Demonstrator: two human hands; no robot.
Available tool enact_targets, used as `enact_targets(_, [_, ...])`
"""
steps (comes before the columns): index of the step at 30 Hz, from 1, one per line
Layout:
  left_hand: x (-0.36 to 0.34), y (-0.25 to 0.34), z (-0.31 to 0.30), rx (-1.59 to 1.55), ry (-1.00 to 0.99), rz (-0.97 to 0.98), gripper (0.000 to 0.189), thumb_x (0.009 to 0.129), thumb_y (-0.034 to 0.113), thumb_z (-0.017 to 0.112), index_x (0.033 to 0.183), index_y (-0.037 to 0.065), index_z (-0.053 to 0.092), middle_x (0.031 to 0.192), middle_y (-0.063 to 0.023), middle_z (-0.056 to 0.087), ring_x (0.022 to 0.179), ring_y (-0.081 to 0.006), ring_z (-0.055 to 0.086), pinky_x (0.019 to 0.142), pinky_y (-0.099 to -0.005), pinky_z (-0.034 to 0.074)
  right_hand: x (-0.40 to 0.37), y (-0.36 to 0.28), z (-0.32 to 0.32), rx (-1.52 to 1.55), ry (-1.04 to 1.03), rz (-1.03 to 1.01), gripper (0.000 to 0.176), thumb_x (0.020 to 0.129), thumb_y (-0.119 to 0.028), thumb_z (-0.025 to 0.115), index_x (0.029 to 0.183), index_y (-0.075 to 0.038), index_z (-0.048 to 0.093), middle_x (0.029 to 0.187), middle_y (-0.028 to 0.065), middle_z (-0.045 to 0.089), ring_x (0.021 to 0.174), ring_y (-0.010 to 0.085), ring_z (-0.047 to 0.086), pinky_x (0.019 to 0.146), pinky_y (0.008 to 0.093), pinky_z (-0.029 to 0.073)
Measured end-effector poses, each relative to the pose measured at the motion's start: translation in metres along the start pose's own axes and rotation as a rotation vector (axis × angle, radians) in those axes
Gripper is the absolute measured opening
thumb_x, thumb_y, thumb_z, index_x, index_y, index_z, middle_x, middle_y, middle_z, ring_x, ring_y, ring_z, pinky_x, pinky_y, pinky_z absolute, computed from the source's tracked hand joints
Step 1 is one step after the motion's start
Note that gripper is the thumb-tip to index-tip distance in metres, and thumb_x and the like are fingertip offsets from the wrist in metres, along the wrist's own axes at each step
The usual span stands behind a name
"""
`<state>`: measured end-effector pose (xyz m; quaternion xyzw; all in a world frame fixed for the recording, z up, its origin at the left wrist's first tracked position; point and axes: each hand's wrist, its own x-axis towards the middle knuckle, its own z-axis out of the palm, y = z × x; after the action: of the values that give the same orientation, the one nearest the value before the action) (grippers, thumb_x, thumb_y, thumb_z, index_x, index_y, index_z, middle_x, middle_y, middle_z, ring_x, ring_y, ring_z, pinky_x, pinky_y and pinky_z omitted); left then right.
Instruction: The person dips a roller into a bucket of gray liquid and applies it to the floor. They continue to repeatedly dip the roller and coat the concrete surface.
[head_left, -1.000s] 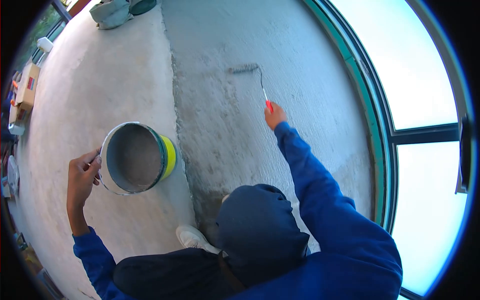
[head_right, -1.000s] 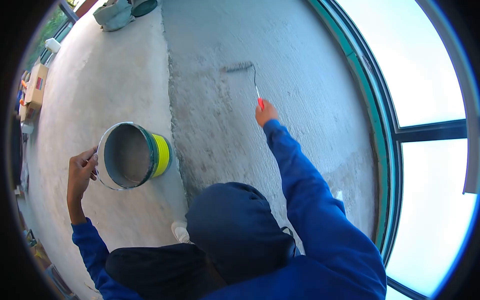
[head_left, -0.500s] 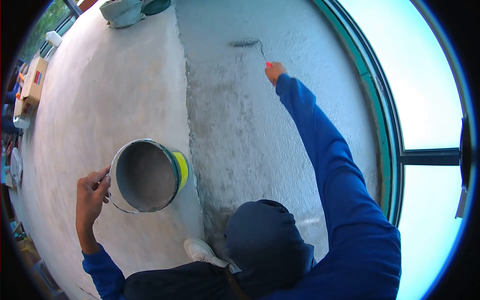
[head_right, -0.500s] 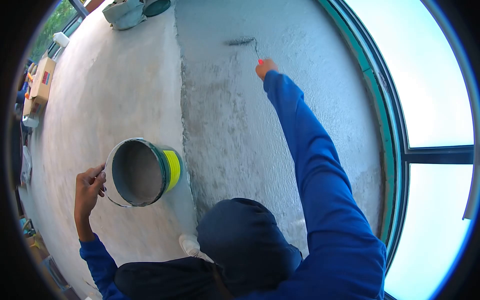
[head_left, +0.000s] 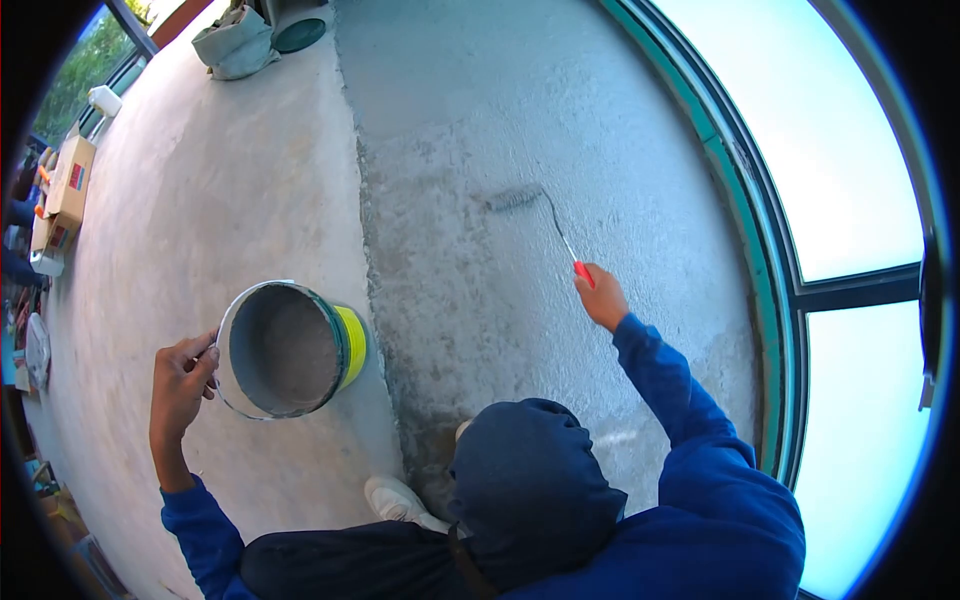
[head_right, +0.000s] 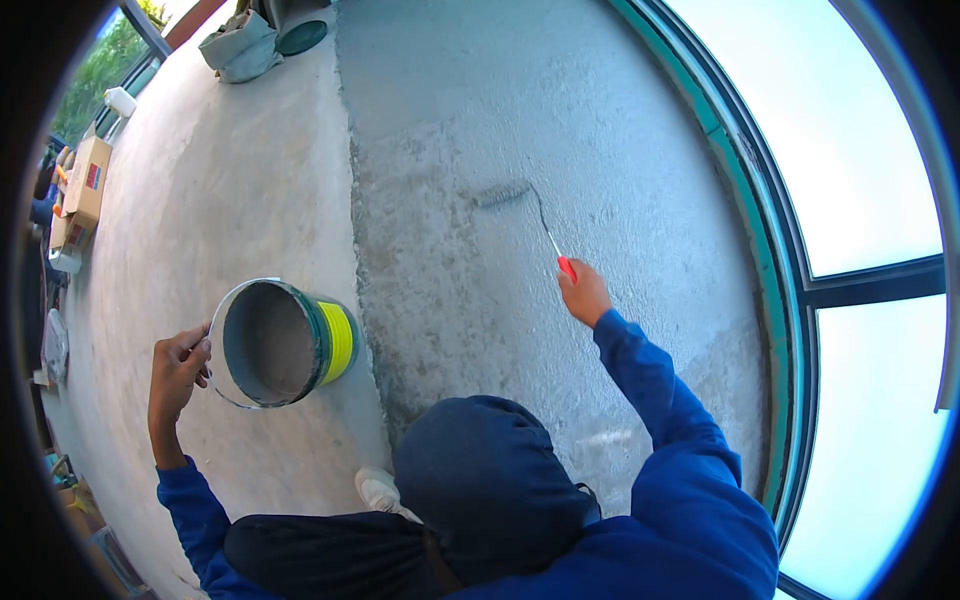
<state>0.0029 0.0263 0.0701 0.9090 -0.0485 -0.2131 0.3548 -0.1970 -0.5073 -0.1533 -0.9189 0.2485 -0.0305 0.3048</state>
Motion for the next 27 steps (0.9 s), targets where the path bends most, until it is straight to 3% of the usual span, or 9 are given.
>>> enact_targets(4, [0.0, 0.001, 0.001, -0.007, -0.003, -0.012, 0.03, 0.086, 0.006, 0.055, 0.114, -0.001, 0.063, 0.068, -0.0038, 0.053, 0.054, -0.0088, 0.051, 0.047, -0.0228, 0.046, 0.021, -0.009, 0.012, -0.033, 0.043, 0.041, 0.031, 0.086, -0.026, 0.051, 0.109, -0.006, 0.055, 0.097, 0.0251, 0.062, 0.088, 0.0443, 0.059, 0.076, 0.0521, 0.047])
enact_targets(8, [0.0, 0.0, 0.001, -0.034, 0.002, -0.029, 0.03, 0.086, 0.006, 0.055, 0.114, -0.001, 0.063, 0.069, -0.0041, 0.053, 0.055, -0.009, 0.051, 0.047, -0.0231, 0.046, 0.12, -0.034, 0.049, -0.104, 0.066, 0.108, 0.033, 0.086, -0.026, 0.05, 0.112, -0.008, 0.055, 0.102, 0.0257, 0.061, 0.094, 0.0444, 0.059, 0.081, 0.0522, 0.047])
enact_targets(10, [0.0, -0.001, 0.001, -0.028, 0.005, -0.024, 0.03, 0.086, 0.006, 0.055, 0.114, 0.0, 0.063, 0.07, -0.0042, 0.053, 0.055, -0.0092, 0.052, 0.048, -0.0233, 0.046, 0.179, -0.044, 0.07, -0.158, 0.123, 0.169, 0.03, 0.083, -0.025, 0.054, 0.107, -0.007, 0.057, 0.099, 0.0245, 0.062, 0.092, 0.0441, 0.059, 0.08, 0.0512, 0.047])
enact_targets(14, [0.001, -0.003, 0.001, -0.033, 0.006, -0.031, 0.029, 0.086, 0.007, 0.055, 0.113, 0.001, 0.064, 0.07, -0.0042, 0.052, 0.055, -0.0096, 0.052, 0.048, -0.0237, 0.046, 0.254, -0.099, 0.051, -0.199, 0.051, 0.163, 0.034, 0.079, -0.017, 0.055, 0.108, -0.001, 0.06, 0.107, 0.0274, 0.061, 0.101, 0.0408, 0.059, 0.087, 0.0461, 0.048])
enact_targets(17, [0.002, -0.005, 0.001, -0.035, 0.008, -0.045, 0.029, 0.086, 0.007, 0.056, 0.113, 0.001, 0.064, 0.07, -0.0041, 0.052, 0.055, -0.0097, 0.052, 0.048, -0.0236, 0.046, 0.298, -0.115, 0.041, 0.028, -0.102, 0.313, 0.034, 0.078, -0.017, 0.056, 0.105, 0.002, 0.061, 0.109, 0.027, 0.061, 0.103, 0.0401, 0.059, 0.087, 0.0443, 0.048])
enact_targets(20, [0.004, -0.008, 0.0, -0.039, 0.006, -0.063, 0.029, 0.086, 0.007, 0.056, 0.113, 0.0, 0.064, 0.07, -0.0042, 0.052, 0.055, -0.0096, 0.052, 0.047, -0.0236, 0.046, 0.307, -0.112, 0.042, -0.129, -0.056, 0.231, 0.034, 0.078, -0.016, 0.055, 0.107, 0.001, 0.061, 0.108, 0.0267, 0.061, 0.102, 0.0394, 0.06, 0.087, 0.0439, 0.048])
enact_targets(23, [0.005, -0.013, 0.0, -0.041, 0.002, -0.035, 0.029, 0.086, 0.006, 0.055, 0.113, -0.001, 0.064, 0.07, -0.0043, 0.051, 0.054, -0.0096, 0.052, 0.047, -0.0235, 0.046, 0.292, -0.075, 0.06, -0.315, 0.11, 0.023, 0.031, 0.083, -0.023, 0.052, 0.107, -0.004, 0.058, 0.099, 0.0248, 0.064, 0.092, 0.0422, 0.061, 0.08, 0.0495, 0.049])
enact_targets(27, [0.003, -0.011, 0.001, -0.009, 0.017, -0.009, 0.028, 0.086, 0.006, 0.055, 0.112, -0.002, 0.064, 0.07, -0.0044, 0.052, 0.054, -0.0098, 0.052, 0.047, -0.0236, 0.046, 0.208, -0.071, 0.038, -0.303, 0.065, 0.091, 0.028, 0.086, -0.02, 0.05, 0.11, -0.006, 0.054, 0.098, 0.027, 0.063, 0.093, 0.0436, 0.061, 0.081, 0.0516, 0.049])
